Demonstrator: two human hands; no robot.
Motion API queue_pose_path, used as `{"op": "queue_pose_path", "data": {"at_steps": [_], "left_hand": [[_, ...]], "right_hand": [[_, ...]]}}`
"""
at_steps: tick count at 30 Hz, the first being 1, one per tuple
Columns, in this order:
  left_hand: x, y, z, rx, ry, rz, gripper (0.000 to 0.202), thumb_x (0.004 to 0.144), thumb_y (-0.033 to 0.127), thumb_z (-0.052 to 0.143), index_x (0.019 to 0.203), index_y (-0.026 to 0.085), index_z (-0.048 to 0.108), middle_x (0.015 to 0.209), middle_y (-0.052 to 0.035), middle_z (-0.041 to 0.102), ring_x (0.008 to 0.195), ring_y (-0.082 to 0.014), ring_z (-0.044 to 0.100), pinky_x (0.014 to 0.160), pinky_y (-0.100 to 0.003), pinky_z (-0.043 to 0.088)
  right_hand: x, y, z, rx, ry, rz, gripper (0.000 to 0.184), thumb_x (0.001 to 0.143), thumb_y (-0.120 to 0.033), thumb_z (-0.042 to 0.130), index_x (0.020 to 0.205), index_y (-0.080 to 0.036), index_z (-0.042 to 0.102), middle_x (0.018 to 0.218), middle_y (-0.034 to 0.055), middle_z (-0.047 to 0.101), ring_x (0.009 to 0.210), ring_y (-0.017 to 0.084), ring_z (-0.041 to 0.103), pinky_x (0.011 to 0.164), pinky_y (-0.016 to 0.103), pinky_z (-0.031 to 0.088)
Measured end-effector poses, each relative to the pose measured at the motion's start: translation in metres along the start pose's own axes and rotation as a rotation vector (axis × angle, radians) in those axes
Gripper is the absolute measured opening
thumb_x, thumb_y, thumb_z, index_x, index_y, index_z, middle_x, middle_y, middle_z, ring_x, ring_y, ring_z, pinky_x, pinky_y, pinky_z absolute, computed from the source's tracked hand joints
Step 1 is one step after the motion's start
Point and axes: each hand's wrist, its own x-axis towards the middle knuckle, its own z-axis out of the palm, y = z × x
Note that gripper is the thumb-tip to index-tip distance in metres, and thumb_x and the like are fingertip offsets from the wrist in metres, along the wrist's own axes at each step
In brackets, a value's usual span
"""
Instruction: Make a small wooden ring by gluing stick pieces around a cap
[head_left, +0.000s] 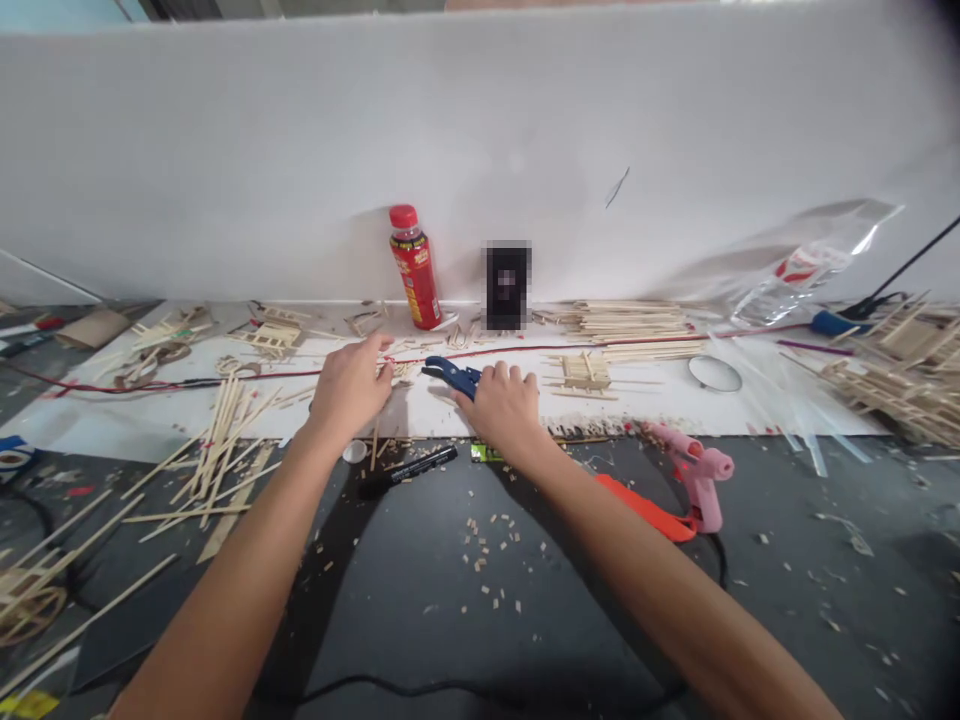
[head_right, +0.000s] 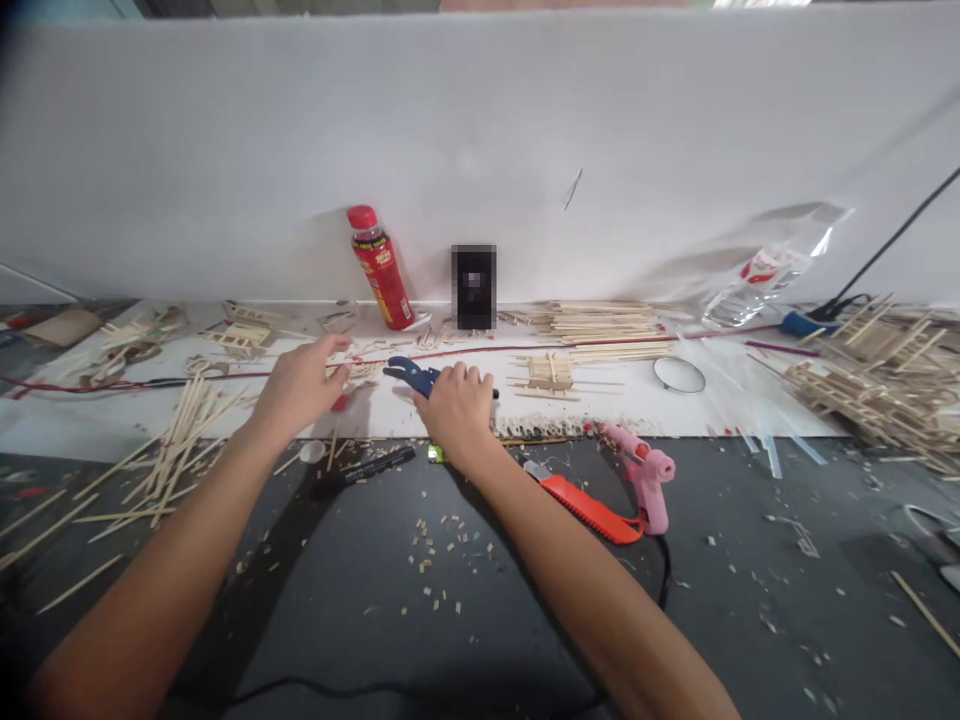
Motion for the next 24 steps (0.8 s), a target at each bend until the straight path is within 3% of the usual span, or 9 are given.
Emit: {"op": "queue_pose_path", "data": {"at_steps": [1,3,7,12,15,17,19,22,24], "left_hand": [[-0.012,0.005,-0.001,-0.027,0.020,0.000,0.034,0.105,0.033,0.066,0.135,0.017,0.064,0.133,-0.0124,0.069,0.120,-0.0278,0.068,0.106,-0.051,0.056],[-0.039,0.017,-0.002,-0.102,0.027,0.019,0.026,0.105,0.025,0.059,0.129,0.019,0.066,0.126,-0.0104,0.075,0.116,-0.0248,0.070,0.102,-0.040,0.055],[-0.084,0.034,0.007,-0.236,-0.116,0.109,0.017,0.103,0.033,0.059,0.106,0.023,0.073,0.102,-0.0018,0.081,0.089,-0.0188,0.074,0.078,-0.027,0.054],[-0.096,0.038,0.029,-0.285,-0.311,0.215,0.017,0.100,0.027,0.059,0.102,0.025,0.076,0.100,0.0007,0.082,0.081,-0.0176,0.074,0.074,-0.027,0.052],[-0.095,0.035,0.035,-0.251,-0.350,0.248,0.017,0.098,0.025,0.060,0.101,0.025,0.077,0.102,-0.0011,0.082,0.089,-0.0211,0.076,0.081,-0.030,0.053],[-0.096,0.029,0.033,-0.207,-0.326,0.230,0.019,0.099,0.024,0.058,0.103,0.024,0.077,0.105,-0.0036,0.082,0.094,-0.0238,0.076,0.084,-0.032,0.054],[-0.098,0.019,0.028,-0.158,-0.279,0.192,0.023,0.100,0.024,0.054,0.109,0.024,0.076,0.110,-0.0056,0.082,0.098,-0.0258,0.077,0.087,-0.034,0.054],[-0.100,-0.002,0.014,-0.056,-0.193,0.094,0.029,0.101,0.024,0.050,0.114,0.025,0.076,0.112,-0.0084,0.082,0.100,-0.0299,0.077,0.087,-0.038,0.054],[-0.100,-0.018,0.006,0.038,-0.126,0.001,0.032,0.101,0.020,0.047,0.117,0.024,0.075,0.113,-0.0125,0.081,0.101,-0.0344,0.075,0.087,-0.044,0.054]], "right_hand": [[0.008,-0.003,0.009,0.000,0.007,0.010,0.061,0.103,-0.062,0.057,0.130,-0.008,0.068,0.133,0.0228,0.069,0.126,0.037,0.064,0.106,0.056,0.049],[0.020,-0.005,0.025,0.002,0.017,0.017,0.051,0.103,-0.055,0.064,0.135,-0.016,0.066,0.141,0.0149,0.066,0.130,0.033,0.063,0.110,0.057,0.049],[0.026,-0.003,0.043,0.020,0.035,0.016,0.048,0.103,-0.048,0.067,0.141,-0.019,0.063,0.149,0.0136,0.061,0.135,0.033,0.060,0.113,0.060,0.048],[0.030,0.000,0.049,0.072,0.040,0.003,0.055,0.103,-0.050,0.066,0.149,-0.021,0.058,0.159,0.0144,0.053,0.145,0.036,0.052,0.119,0.065,0.040],[0.030,0.002,0.045,0.121,0.012,-0.025,0.064,0.103,-0.052,0.062,0.156,-0.018,0.051,0.165,0.0178,0.046,0.152,0.039,0.044,0.123,0.065,0.033],[0.025,0.007,0.037,0.158,0.003,-0.067,0.071,0.106,-0.053,0.055,0.161,-0.010,0.044,0.169,0.0239,0.041,0.157,0.040,0.035,0.127,0.061,0.027],[0.013,0.015,0.025,0.196,0.011,-0.137,0.070,0.108,-0.051,0.048,0.162,-0.007,0.043,0.169,0.0245,0.040,0.158,0.038,0.032,0.129,0.054,0.024],[-0.015,0.032,0.006,0.255,0.012,-0.235,0.055,0.106,-0.043,0.050,0.154,-0.017,0.056,0.161,0.0164,0.053,0.150,0.034,0.042,0.122,0.048,0.033],[-0.037,0.042,-0.003,0.294,-0.007,-0.263,0.040,0.105,-0.036,0.051,0.135,-0.018,0.069,0.141,0.0151,0.069,0.135,0.033,0.055,0.112,0.046,0.041]]}}
